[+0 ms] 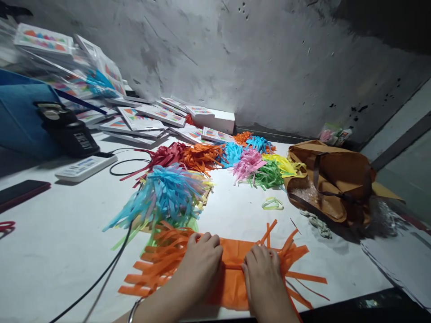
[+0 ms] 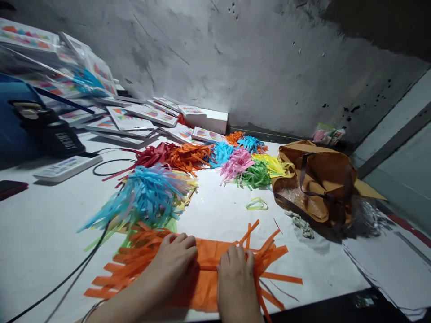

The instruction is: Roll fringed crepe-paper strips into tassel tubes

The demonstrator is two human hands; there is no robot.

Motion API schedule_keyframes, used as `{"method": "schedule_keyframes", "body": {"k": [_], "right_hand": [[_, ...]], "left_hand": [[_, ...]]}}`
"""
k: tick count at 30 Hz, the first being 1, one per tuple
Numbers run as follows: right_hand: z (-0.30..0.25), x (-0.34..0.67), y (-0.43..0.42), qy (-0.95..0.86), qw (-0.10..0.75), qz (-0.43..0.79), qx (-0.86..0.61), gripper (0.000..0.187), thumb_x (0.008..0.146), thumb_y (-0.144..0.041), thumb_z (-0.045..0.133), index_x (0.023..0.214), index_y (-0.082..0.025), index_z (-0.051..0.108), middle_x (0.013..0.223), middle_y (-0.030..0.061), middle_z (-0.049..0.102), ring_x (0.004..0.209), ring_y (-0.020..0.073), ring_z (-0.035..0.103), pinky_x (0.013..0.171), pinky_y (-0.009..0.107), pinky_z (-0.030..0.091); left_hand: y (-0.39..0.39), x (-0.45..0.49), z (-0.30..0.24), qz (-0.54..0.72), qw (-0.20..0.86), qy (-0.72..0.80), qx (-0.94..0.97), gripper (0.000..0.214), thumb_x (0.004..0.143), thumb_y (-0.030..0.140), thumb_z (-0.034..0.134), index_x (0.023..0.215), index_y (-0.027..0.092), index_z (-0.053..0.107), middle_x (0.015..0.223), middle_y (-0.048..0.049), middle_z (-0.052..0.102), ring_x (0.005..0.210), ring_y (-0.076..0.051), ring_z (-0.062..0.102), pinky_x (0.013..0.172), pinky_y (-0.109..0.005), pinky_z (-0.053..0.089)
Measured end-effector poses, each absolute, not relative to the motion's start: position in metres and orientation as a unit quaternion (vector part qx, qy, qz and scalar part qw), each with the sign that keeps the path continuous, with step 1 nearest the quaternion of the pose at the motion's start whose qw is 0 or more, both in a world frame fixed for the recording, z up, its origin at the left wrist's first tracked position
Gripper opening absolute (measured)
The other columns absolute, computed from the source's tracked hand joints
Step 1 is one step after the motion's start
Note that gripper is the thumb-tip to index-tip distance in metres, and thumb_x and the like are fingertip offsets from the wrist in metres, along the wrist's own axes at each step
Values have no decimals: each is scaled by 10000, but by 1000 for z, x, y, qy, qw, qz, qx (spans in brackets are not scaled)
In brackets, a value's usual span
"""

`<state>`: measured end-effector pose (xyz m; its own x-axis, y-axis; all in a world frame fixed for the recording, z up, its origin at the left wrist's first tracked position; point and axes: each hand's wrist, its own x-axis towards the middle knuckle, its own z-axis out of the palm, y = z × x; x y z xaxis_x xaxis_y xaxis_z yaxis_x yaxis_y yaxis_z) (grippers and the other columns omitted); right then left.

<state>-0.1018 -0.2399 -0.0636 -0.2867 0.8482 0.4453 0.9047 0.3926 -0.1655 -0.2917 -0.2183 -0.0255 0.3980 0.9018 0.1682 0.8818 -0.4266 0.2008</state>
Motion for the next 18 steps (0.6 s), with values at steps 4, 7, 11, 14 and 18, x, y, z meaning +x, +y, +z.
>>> {"method": "schedule_keyframes", "body": {"k": [4, 7, 11, 14, 18], "right_hand": [[-61, -99, -232, -796, 249, -29, -551, 164, 795, -94, 625, 755, -236, 553, 844, 13, 621, 862, 274, 576, 858, 491, 354], [-58, -97, -229, -794, 269, 8, -545, 197, 776, -63, 639, 736, -237, 557, 825, -8, 630, 825, 248, 581, 834, 455, 342], [-52, -101, -232, -803, 314, -16, -506, 248, 757, -22, 656, 786, -256, 577, 843, -40, 632, 840, 205, 575, 972, 456, 292], [-55, -111, -234, -824, 320, -80, -461, 202, 798, -74, 672, 850, -253, 592, 849, -44, 625, 843, 188, 569, 1075, 458, 219], [-68, -127, -228, -810, 349, -184, -435, 219, 799, -9, 563, 723, -213, 544, 698, -35, 559, 746, 173, 522, 1092, 450, 234]], "left_hand": [[-212, -291, -29, 97, 24, 497, 862, 131, 868, 159, 718, 753, 215, 696, 884, -35, 671, 854, -233, 560, 855, -461, 333], [-209, -290, -37, 85, 17, 432, 897, 201, 869, 256, 776, 687, 240, 691, 834, 16, 665, 869, -199, 554, 983, -467, 295], [-204, -285, -47, 94, -11, 411, 907, 137, 913, 201, 719, 778, 223, 716, 811, 7, 664, 845, -197, 546, 1023, -472, 269], [-200, -285, -45, 107, -21, 402, 909, 183, 853, 250, 785, 699, 212, 693, 783, 1, 663, 806, -203, 541, 867, -417, 332], [-197, -291, -42, 141, -33, 408, 901, 200, 785, 276, 831, 672, 225, 674, 770, 6, 671, 777, -213, 534, 783, -398, 307]]}}
